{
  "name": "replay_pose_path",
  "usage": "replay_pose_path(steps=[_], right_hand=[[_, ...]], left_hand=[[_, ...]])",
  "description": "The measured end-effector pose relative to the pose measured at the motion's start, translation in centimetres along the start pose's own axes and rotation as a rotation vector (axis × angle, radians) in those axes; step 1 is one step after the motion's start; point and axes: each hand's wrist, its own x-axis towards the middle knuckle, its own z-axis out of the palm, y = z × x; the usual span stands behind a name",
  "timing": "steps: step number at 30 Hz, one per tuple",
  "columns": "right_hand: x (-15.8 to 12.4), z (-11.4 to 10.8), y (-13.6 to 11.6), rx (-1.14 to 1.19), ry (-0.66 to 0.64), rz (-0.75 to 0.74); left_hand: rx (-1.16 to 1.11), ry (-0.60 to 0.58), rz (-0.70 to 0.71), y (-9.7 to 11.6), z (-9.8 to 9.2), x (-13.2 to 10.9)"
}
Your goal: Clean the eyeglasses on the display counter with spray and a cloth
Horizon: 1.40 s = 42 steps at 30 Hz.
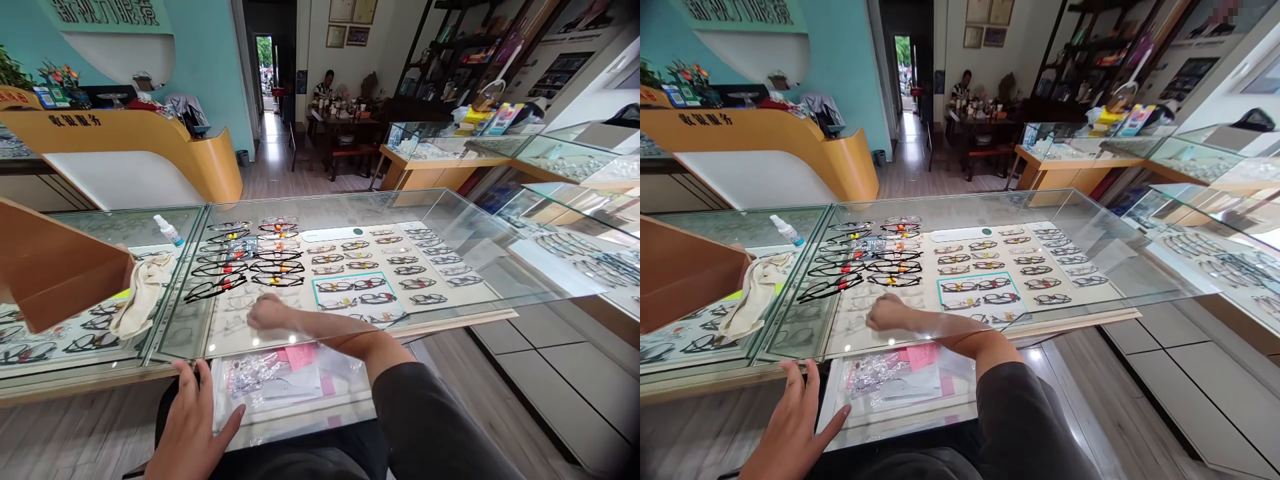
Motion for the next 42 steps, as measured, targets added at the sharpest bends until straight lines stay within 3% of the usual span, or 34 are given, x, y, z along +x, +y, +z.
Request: replay_pose_path(steps=[3, 6, 11, 13, 15, 17, 19, 21, 23, 25, 27, 31, 36, 42], right_hand=[[-0.1, 2.0, -5.7, -0.066, -0.184, -0.133], [-1.4, 2.7, -9.0, -0.095, -0.303, -0.210], [-5.8, 1.7, -10.6, -0.108, -0.382, -0.172], [-8.1, 0.1, -10.7, -0.088, -0.410, -0.172], [-10.4, -2.3, -10.4, -0.003, -0.457, -0.276], [-12.5, -5.4, -9.2, 0.008, -0.297, -0.310], [-14.5, -8.7, -6.3, -0.075, -0.009, -0.194], [-16.6, -11.5, -2.0, -0.224, 0.299, 0.072], [-18.9, -13.0, 2.9, -0.340, 0.525, 0.375], [-21.0, -13.3, 7.2, -0.369, 0.621, 0.581], [-22.6, -12.6, 10.1, -0.367, 0.686, 0.748], [-23.4, -11.2, 12.2, -0.327, 0.709, 0.899], [-22.9, -11.1, 12.3, -0.292, 0.670, 0.918], [-22.9, -11.4, 12.2, -0.250, 0.646, 0.942]], left_hand=[[-0.015, 0.015, 0.013, 1.0, -0.5, 0.2], [-0.055, -0.003, -0.011, 2.4, -1.5, 0.5], [-0.139, -0.076, -0.060, 4.5, -3.4, 1.0], [-0.152, -0.100, -0.064, 5.1, -4.3, 1.1], [-0.150, -0.117, -0.067, 5.7, -5.3, 1.2], [-0.124, -0.143, -0.072, 6.3, -6.4, 1.1], [-0.057, -0.176, -0.081, 6.7, -7.7, 0.7], [0.048, -0.182, -0.056, 6.8, -9.3, 0.5], [0.128, -0.132, 0.036, 6.8, -11.3, 0.9], [0.134, -0.058, 0.186, 7.0, -13.6, 2.8], [0.080, -0.018, 0.347, 7.8, -15.8, 6.1], [0.000, 0.023, 0.574, 11.1, -18.4, 15.2], [0.065, -0.049, 0.639, 15.0, -17.4, 24.3], [0.170, -0.191, 0.608, 16.6, -16.2, 28.5]])
